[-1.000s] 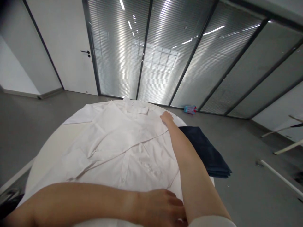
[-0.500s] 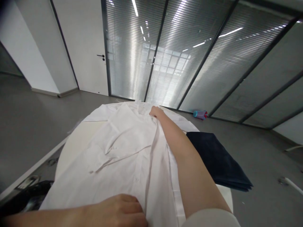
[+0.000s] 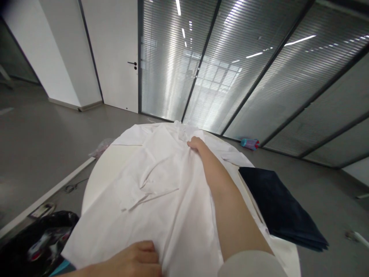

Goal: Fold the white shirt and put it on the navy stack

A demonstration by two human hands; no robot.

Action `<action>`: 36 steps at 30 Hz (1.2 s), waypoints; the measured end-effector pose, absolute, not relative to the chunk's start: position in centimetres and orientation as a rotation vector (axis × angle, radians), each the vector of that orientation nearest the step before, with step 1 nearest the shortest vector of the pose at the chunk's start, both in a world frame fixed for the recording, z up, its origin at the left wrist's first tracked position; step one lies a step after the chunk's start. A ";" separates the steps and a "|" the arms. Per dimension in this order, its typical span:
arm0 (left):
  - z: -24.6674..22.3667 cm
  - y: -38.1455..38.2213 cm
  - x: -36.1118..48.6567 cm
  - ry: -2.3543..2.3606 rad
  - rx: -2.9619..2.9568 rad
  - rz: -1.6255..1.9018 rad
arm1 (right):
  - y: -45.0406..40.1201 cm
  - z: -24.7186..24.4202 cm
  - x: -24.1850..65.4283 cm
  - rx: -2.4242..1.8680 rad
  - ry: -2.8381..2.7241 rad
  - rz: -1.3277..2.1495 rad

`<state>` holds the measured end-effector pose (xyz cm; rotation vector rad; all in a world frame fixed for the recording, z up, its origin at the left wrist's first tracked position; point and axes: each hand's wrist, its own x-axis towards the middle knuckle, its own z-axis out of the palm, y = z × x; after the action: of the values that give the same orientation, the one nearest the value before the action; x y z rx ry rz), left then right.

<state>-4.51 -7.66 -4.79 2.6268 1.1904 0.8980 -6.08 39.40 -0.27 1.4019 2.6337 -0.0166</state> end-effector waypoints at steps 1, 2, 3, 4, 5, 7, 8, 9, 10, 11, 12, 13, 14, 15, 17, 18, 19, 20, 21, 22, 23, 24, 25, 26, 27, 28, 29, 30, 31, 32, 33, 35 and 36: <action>-5.2 -7.6 -4.5 1.191 2.635 0.954 | 39.2 -0.5 -6.0 1.406 2.645 -0.020; -5.5 -7.5 -4.5 1.188 2.633 1.005 | 39.1 -0.7 -5.9 1.408 2.658 -0.024; -5.5 -7.5 -4.6 1.191 2.617 1.038 | 38.9 -0.8 -5.8 1.405 2.673 -0.029; -5.4 -7.6 -4.7 1.193 2.593 1.053 | 38.6 -0.8 -5.6 1.397 2.690 -0.035; -5.1 -7.7 -4.8 1.199 2.564 1.044 | 38.3 -0.7 -5.4 1.384 2.710 -0.040; -4.5 -7.8 -4.9 1.204 2.538 0.979 | 37.6 -0.1 -5.0 1.349 2.757 -0.040; -4.2 -7.8 -4.8 1.198 2.549 0.951 | 37.1 0.3 -4.8 1.323 2.787 -0.034; -4.0 -7.7 -4.8 1.194 2.563 0.934 | 36.5 0.7 -4.6 1.285 2.822 -0.027; -3.8 -7.7 -4.7 1.193 2.573 0.919 | 35.9 1.3 -4.4 1.229 2.856 -0.023; -3.6 -7.6 -4.6 1.199 2.567 0.901 | 35.2 1.9 -4.2 1.152 2.884 -0.029; -3.4 -7.5 -4.5 1.202 2.549 0.892 | 34.5 2.4 -4.1 1.055 2.896 -0.047; -3.2 -7.4 -4.4 1.209 2.523 0.880 | 33.7 3.0 -4.0 0.949 2.887 -0.074; -3.0 -7.3 -4.4 1.199 2.505 0.868 | 32.9 3.5 -4.0 0.845 2.856 -0.102; -2.7 -7.3 -4.4 1.197 2.489 0.857 | 32.1 3.9 -4.0 0.755 2.811 -0.124; -2.0 -7.4 -4.4 1.192 2.472 0.835 | 30.6 4.4 -4.2 0.636 2.718 -0.119; -1.6 -7.5 -4.5 1.200 2.460 0.820 | 29.8 4.5 -4.3 0.601 2.682 -0.093; -1.2 -7.7 -4.5 1.213 2.440 0.796 | 29.2 4.5 -4.5 0.578 2.656 -0.056; -0.9 -7.8 -4.5 1.226 2.417 0.773 | 28.5 4.5 -4.8 0.561 2.635 -0.013; -0.5 -7.9 -4.5 1.239 2.395 0.751 | 28.0 4.5 -5.0 0.549 2.617 0.030; -0.3 -8.0 -4.5 1.241 2.385 0.736 | 27.6 4.5 -5.3 0.537 2.601 0.069; -0.1 -8.1 -4.4 1.249 2.381 0.729 | 27.3 4.4 -5.5 0.527 2.586 0.102; -0.1 -8.1 -4.3 1.255 2.382 0.726 | 27.1 4.4 -5.7 0.518 2.575 0.129; -0.3 -8.1 -4.3 1.263 2.392 0.733 | 26.9 4.4 -5.8 0.511 2.572 0.151; -0.6 -8.1 -4.2 1.272 2.414 0.736 | 26.9 4.4 -5.9 0.504 2.576 0.167; -1.0 -8.1 -4.1 1.278 2.452 0.734 | 26.9 4.3 -5.8 0.497 2.589 0.176; -1.4 -8.2 -4.0 1.278 2.505 0.732 | 26.9 4.1 -5.7 0.493 2.610 0.177; -1.7 -8.3 -3.9 1.275 2.567 0.732 | 27.0 3.9 -5.5 0.493 2.636 0.171; -1.9 -8.5 -3.9 1.271 2.626 0.725 | 27.1 3.6 -5.3 0.498 2.665 0.159; -1.9 -8.7 -3.9 1.260 2.673 0.717 | 27.3 3.3 -5.0 0.507 2.698 0.144; -1.5 -8.9 -4.0 1.244 2.701 0.705 | 27.5 3.0 -4.7 0.526 2.736 0.131; -0.9 -9.0 -4.2 1.233 2.711 0.686 | 27.8 2.8 -4.4 0.554 2.778 0.127; 1.0 -8.8 -4.5 1.234 2.712 0.649 | 28.9 2.4 -3.9 0.644 2.875 0.153; 2.0 -8.2 -4.6 1.244 2.716 0.651 | 29.6 2.3 -3.8 0.718 2.938 0.170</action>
<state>-4.65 -8.18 2.02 2.7163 1.2444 0.6510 -3.84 29.64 2.29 0.7185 2.9378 0.1697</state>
